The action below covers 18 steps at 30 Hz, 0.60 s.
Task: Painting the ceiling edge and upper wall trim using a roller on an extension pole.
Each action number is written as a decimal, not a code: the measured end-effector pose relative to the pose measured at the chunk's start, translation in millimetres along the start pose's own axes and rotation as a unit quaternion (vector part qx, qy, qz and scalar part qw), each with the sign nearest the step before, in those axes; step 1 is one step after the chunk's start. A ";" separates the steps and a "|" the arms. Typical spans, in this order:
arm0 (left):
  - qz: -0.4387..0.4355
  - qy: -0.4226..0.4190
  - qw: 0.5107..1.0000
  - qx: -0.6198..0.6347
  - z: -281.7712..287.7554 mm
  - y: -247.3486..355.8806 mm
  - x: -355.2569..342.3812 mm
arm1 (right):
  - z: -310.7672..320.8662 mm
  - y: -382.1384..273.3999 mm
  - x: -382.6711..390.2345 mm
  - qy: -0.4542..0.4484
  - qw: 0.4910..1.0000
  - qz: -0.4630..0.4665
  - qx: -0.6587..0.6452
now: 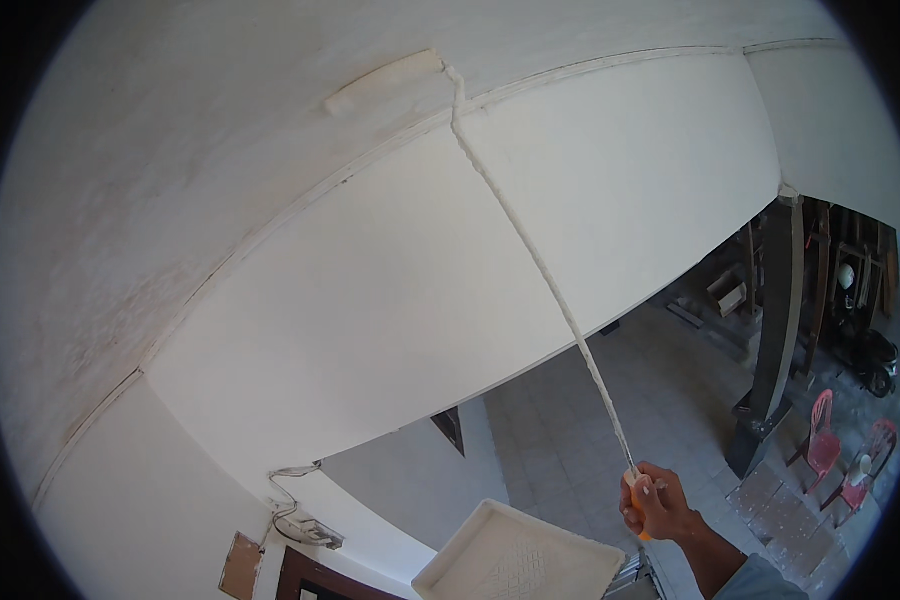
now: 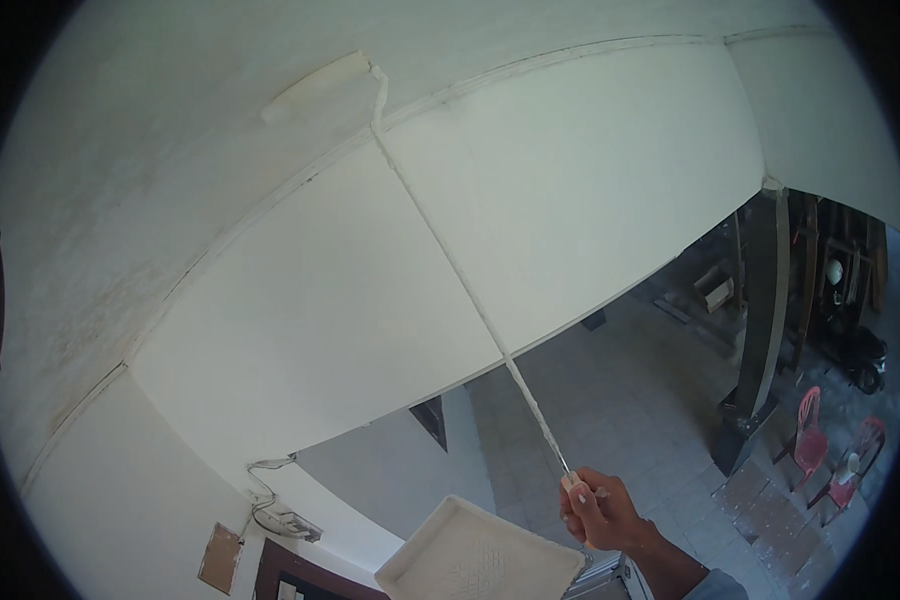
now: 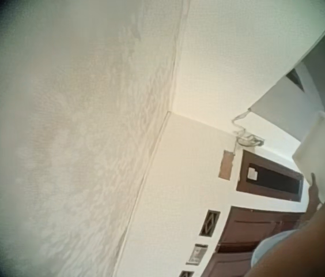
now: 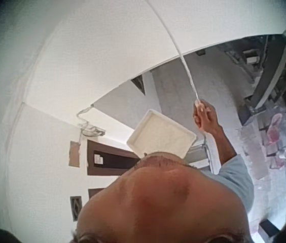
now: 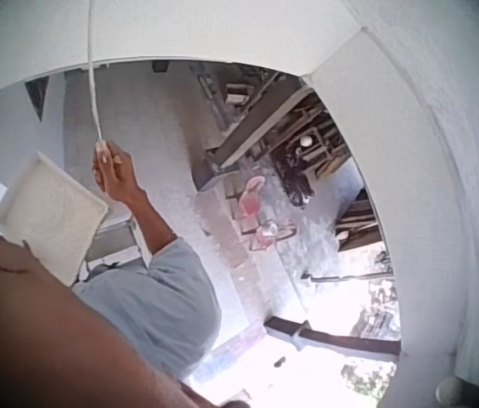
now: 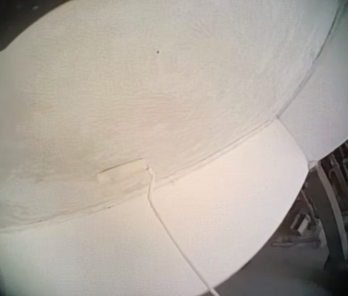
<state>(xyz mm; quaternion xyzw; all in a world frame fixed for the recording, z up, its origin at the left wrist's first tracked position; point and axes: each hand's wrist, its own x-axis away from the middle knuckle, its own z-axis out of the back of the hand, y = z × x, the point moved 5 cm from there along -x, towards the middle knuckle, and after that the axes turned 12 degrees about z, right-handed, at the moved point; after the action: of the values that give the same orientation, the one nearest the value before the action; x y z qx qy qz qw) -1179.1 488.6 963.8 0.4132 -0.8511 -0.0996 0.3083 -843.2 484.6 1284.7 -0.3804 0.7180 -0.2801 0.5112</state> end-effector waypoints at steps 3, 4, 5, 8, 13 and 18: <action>0.001 -0.002 1.000 0.002 0.3 -1.0 -1.2 | -5.6 -5.1 6.8 -0.020 0.995 0.091 -0.031; 0.003 0.000 1.000 0.002 1.3 -1.3 0.7 | -4.4 0.4 8.6 -0.013 0.998 0.050 -0.025; 0.008 0.004 1.000 -0.001 2.5 -1.2 3.5 | -2.7 0.7 9.2 -0.011 0.999 0.053 0.004; 0.026 0.008 0.999 -0.021 3.7 6.4 10.4 | 6.8 1.7 5.8 0.003 0.999 0.033 0.034; 0.033 0.008 0.999 -0.037 2.8 17.3 12.8 | 9.0 -2.6 1.2 -0.016 0.999 0.022 0.028; 0.017 0.013 0.999 -0.033 5.4 21.9 23.4 | 4.8 -2.6 -0.2 -0.022 0.997 0.066 0.022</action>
<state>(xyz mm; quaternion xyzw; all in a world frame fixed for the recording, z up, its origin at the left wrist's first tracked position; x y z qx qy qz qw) -1207.4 484.2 979.2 0.3891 -0.8502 -0.1169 0.3347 -837.9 483.2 1285.4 -0.3268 0.7238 -0.2529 0.5526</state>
